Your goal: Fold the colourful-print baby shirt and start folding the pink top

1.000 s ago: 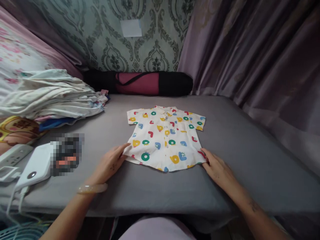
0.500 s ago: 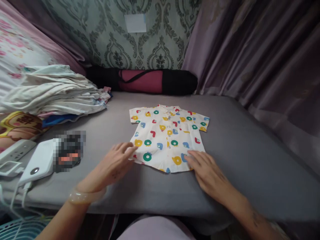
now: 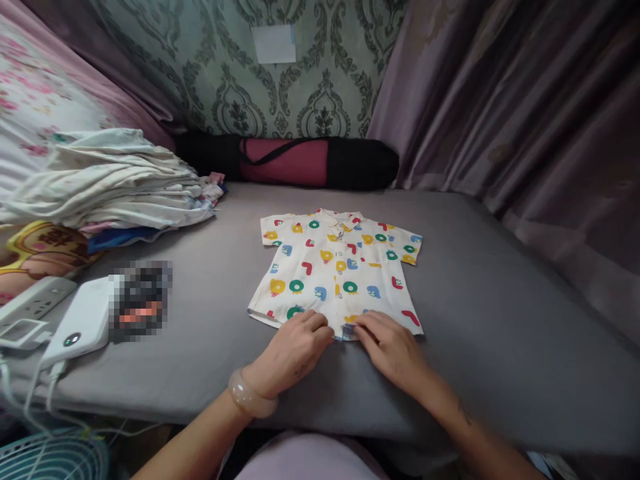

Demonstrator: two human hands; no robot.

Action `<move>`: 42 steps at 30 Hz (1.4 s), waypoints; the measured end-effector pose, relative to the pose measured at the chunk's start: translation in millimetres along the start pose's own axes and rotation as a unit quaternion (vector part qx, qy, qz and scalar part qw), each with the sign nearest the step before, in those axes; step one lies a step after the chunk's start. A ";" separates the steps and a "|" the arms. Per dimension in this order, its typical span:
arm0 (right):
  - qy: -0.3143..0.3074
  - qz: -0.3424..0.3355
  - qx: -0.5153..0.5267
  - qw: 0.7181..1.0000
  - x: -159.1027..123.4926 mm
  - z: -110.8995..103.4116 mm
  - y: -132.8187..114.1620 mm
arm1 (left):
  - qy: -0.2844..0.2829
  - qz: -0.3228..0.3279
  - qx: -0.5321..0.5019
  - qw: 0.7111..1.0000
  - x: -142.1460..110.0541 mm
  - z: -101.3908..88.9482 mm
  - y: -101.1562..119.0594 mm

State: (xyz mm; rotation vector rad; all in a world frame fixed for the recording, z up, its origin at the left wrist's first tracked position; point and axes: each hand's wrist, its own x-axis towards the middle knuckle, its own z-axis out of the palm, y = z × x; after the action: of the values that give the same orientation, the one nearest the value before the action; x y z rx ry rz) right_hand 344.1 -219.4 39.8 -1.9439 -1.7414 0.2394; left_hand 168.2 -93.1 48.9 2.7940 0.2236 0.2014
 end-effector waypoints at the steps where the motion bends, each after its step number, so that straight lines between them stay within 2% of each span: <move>1: 0.013 0.021 0.027 0.999 2.2 -1.8 -0.6 | 0.008 -0.005 -0.001 1.000 0.4 -0.3 1.2; 4: 0.040 0.051 0.066 0.996 7.5 -5.7 -5.0 | 0.021 -0.010 -0.001 1.000 2.5 0.8 5.6; 6: 0.025 0.044 0.056 0.997 7.7 -6.3 -8.8 | 0.013 -0.003 0.000 1.000 2.9 2.4 7.9; 12: -0.112 -0.028 -0.018 0.993 -2.9 -13.6 -17.5 | -0.023 0.028 -0.046 0.998 -2.0 -5.3 7.0; 15: -0.172 -0.046 -0.003 0.984 2.6 -23.7 -13.7 | -0.003 0.017 -0.069 0.997 2.5 -17.7 -3.9; 17: -0.141 -0.035 -0.004 0.989 13.4 -27.6 -3.6 | 0.039 -0.006 -0.041 0.998 9.3 -22.8 -19.4; 19: -0.051 0.002 -0.058 0.997 25.8 -26.2 12.5 | 0.077 -0.045 0.023 0.996 15.6 -21.2 -40.8; 21: 0.011 0.043 -0.137 0.990 35.0 -19.3 31.1 | 0.080 -0.099 0.094 0.987 18.4 -12.6 -64.2; 22: 0.006 0.058 -0.165 0.985 37.3 -14.5 39.9 | 0.063 -0.127 0.117 0.983 18.1 -6.5 -74.9; 24: -0.049 0.074 -0.189 0.978 37.6 -4.2 53.9 | 0.012 -0.163 0.133 0.978 14.7 6.4 -91.7; 26: -0.103 0.079 -0.189 0.973 34.3 3.9 61.5 | -0.025 -0.166 0.132 0.977 9.2 16.3 -101.3; 28: -0.124 0.080 -0.187 0.971 30.5 7.0 63.4 | -0.035 -0.157 0.129 0.979 3.8 20.3 -105.6; 31: -0.140 0.090 -0.179 0.970 29.6 0.6 60.8 | -0.038 -0.139 0.122 0.982 -1.0 12.3 -109.6; 34: -0.164 0.088 -0.162 0.969 41.7 -14.2 56.7 | -0.058 -0.094 0.106 0.988 3.7 -10.5 -115.1; 36: -0.148 0.077 -0.153 0.974 60.2 -22.5 54.4 | -0.057 -0.062 0.094 0.992 16.3 -27.4 -117.6; 38: -0.099 0.067 -0.153 0.981 85.8 -24.3 53.4 | -0.025 -0.051 0.094 0.994 36.8 -37.5 -118.3; 40: -0.044 0.066 -0.160 0.984 112.8 -17.6 55.0 | 0.015 -0.066 0.111 0.992 61.2 -35.8 -118.6; 42: -0.013 0.075 -0.171 0.982 134.0 -3.8 59.8 | 0.032 -0.087 0.134 0.987 82.5 -22.7 -121.1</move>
State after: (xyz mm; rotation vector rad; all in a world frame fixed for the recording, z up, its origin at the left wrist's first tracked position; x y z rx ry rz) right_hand 419.5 -93.6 41.6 -2.3292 -1.7459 0.0161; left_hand 229.2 41.7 38.9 3.0129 0.5462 0.2341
